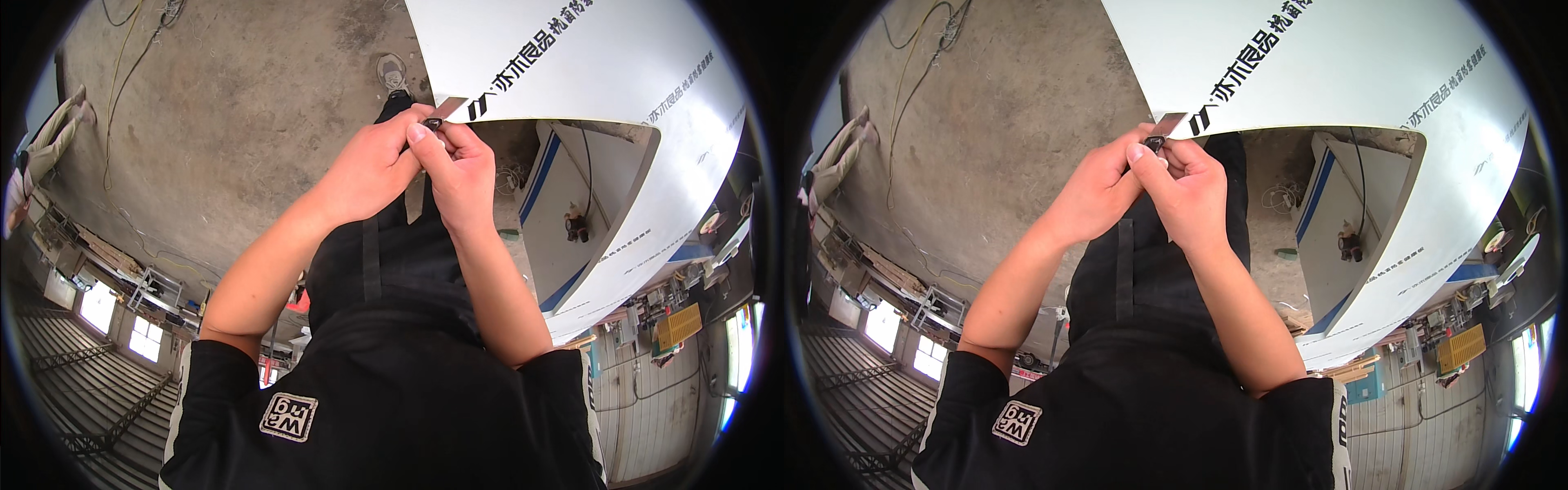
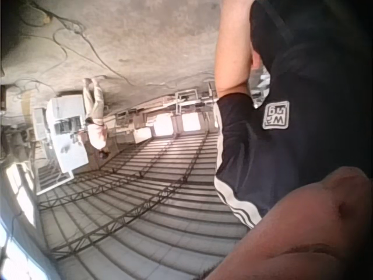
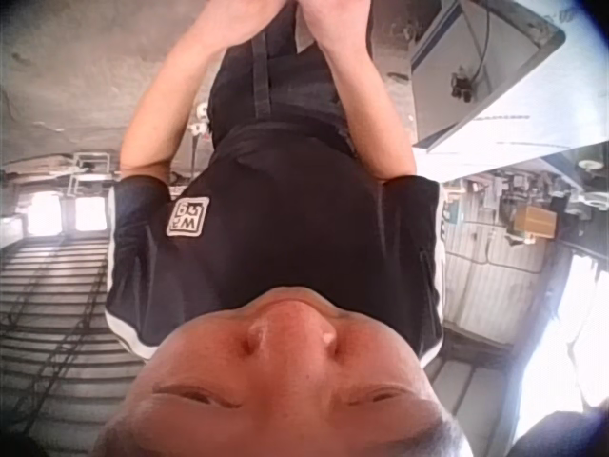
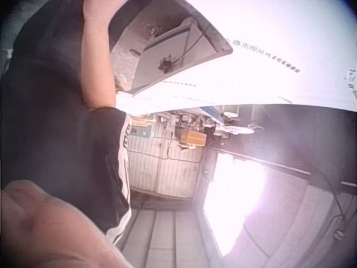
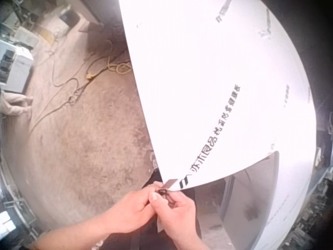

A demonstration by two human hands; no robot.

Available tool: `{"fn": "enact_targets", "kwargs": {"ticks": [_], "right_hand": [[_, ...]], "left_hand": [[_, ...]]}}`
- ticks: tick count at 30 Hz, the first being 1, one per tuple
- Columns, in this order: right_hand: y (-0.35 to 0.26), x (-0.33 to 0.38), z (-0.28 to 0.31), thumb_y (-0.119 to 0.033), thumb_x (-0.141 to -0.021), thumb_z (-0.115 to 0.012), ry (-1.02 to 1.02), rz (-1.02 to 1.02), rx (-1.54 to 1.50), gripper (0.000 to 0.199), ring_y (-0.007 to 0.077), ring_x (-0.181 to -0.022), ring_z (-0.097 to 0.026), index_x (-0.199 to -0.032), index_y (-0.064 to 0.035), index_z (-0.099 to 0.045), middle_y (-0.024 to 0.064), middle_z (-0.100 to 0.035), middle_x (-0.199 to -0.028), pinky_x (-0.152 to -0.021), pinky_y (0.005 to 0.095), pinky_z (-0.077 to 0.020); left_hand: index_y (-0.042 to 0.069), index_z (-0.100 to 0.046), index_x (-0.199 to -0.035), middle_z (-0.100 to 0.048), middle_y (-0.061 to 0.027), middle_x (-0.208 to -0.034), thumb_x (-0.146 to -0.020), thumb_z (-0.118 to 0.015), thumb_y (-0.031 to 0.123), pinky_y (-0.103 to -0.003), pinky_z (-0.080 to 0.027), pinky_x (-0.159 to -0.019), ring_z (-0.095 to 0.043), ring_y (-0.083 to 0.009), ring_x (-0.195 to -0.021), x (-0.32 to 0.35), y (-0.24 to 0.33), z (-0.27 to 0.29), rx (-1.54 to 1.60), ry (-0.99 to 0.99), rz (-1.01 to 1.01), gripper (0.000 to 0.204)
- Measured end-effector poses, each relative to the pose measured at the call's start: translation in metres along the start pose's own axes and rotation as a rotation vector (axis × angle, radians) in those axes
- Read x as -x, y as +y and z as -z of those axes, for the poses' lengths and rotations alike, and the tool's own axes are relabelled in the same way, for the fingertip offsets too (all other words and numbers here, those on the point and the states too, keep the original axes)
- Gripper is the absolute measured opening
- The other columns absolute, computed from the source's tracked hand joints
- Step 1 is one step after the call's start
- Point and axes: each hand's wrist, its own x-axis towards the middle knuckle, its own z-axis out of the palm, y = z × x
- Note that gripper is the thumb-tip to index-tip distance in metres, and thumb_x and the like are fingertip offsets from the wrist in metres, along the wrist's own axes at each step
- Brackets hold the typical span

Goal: The person trims a white panel with a utility knife, uses a heat gun to soften the edge, and smooths it down with a roller.

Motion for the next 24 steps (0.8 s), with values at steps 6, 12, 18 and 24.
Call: {"fn": "enact_targets", "kwargs": {"ticks": [6,12,18,24], "right_hand": [[0.0031,0.0002,0.0012,-0.014,-0.098,-0.077,0.009,0.005,-0.02,0.026,0.0013,-0.082,-0.06,-0.114,0.0066,-0.071,-0.0019,-0.069,-0.092,-0.072,0.0182,-0.0478],[0.0014,-0.0003,0.003,-0.013,-0.098,-0.077,0.012,0.006,0.013,0.028,0.0009,-0.081,-0.059,-0.117,0.0075,-0.071,-0.0023,-0.069,-0.091,-0.071,0.0181,-0.0473],[0.0009,-0.0009,0.0042,-0.014,-0.098,-0.077,0.014,0.0,0.039,0.027,0.0001,-0.079,-0.056,-0.115,0.007,-0.072,-0.0037,-0.067,-0.089,-0.069,0.0178,-0.0449],[0.0001,-0.0019,0.0069,-0.015,-0.096,-0.078,0.036,-0.004,0.12,0.02,-0.0007,-0.072,-0.05,-0.096,0.0044,-0.073,-0.0066,-0.063,-0.08,-0.061,0.0188,-0.0397]], "left_hand": [[0.004,-0.054,-0.148,-0.071,-0.0062,-0.107,-0.107,-0.049,0.013,-0.031,-0.051,-0.091,-0.065,-0.0155,-0.099,-0.0008,-0.0001,0.0034,0.013,-0.03,-0.01,0.042],[0.003,-0.056,-0.145,-0.068,-0.0034,-0.102,-0.107,-0.05,0.014,-0.03,-0.051,-0.087,-0.061,-0.0123,-0.093,-0.003,-0.0004,0.0046,0.051,-0.052,-0.03,0.039],[0.002,-0.059,-0.135,-0.063,0.0002,-0.094,-0.108,-0.05,0.015,-0.028,-0.049,-0.079,-0.057,-0.0097,-0.086,-0.0041,-0.0032,0.0044,0.07,-0.058,-0.052,0.031],[0.004,-0.06,-0.129,-0.055,0.0042,-0.082,-0.108,-0.049,0.017,-0.025,-0.041,-0.063,-0.048,-0.0056,-0.071,-0.0048,-0.0023,0.0017,0.122,-0.043,-0.059,0.027]]}}
